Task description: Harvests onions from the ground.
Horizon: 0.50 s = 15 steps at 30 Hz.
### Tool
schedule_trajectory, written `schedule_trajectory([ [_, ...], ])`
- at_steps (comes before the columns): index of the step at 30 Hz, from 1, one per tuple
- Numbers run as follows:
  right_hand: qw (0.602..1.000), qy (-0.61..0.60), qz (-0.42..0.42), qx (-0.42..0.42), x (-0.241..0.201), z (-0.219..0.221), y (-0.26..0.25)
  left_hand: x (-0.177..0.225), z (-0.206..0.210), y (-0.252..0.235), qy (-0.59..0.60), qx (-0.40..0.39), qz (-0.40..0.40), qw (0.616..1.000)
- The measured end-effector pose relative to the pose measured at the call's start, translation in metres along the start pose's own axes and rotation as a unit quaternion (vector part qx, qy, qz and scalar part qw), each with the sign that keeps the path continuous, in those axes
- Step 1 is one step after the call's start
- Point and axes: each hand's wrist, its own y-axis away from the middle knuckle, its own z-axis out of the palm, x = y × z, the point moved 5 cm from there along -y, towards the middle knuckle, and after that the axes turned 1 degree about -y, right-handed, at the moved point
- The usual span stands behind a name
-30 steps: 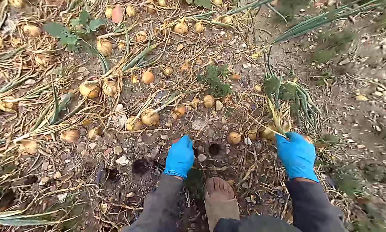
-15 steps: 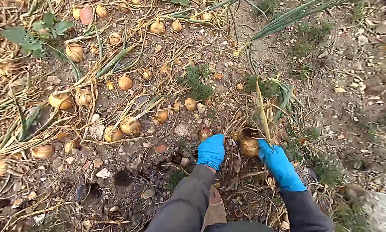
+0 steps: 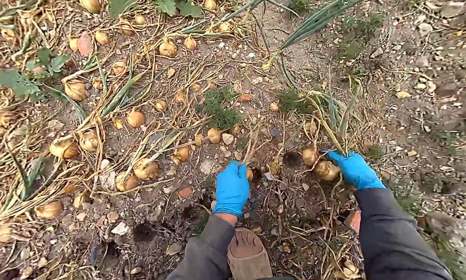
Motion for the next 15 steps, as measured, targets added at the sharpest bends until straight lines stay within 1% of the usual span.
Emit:
schedule_trajectory([
  [1,0.999,0.012,-0.016,-0.038,-0.003,0.007,-0.005,0.012,0.002,-0.003,-0.007,0.020,0.020,1.000],
  [2,0.997,0.016,-0.029,-0.075,-0.008,0.016,-0.009,0.027,0.010,-0.008,-0.021,0.010,0.043,0.999],
  [3,0.994,0.012,-0.041,-0.098,-0.012,0.024,-0.014,0.041,0.022,-0.015,-0.047,-0.021,0.061,0.997],
  [5,0.993,-0.010,-0.062,-0.098,-0.019,0.033,-0.023,0.063,0.054,-0.036,-0.121,-0.105,0.072,0.984],
  [6,0.993,-0.025,-0.074,-0.084,-0.019,0.034,-0.024,0.071,0.070,-0.045,-0.157,-0.133,0.084,0.975],
  [7,0.993,-0.042,-0.082,-0.071,-0.018,0.033,-0.022,0.077,0.082,-0.050,-0.180,-0.146,0.104,0.967],
  [8,0.992,-0.079,-0.083,-0.055,-0.018,0.033,-0.016,0.080,0.089,-0.053,-0.189,-0.141,0.129,0.963],
  [10,0.984,-0.143,-0.091,-0.055,-0.023,0.040,-0.006,0.079,0.090,-0.056,-0.194,-0.115,0.164,0.960],
  [13,0.985,-0.131,-0.101,-0.050,-0.033,0.045,0.000,0.079,0.092,-0.060,-0.194,-0.129,0.186,0.954],
  [15,0.983,-0.108,-0.134,-0.062,-0.035,0.049,0.019,0.071,0.093,-0.058,-0.178,-0.147,0.209,0.950],
])
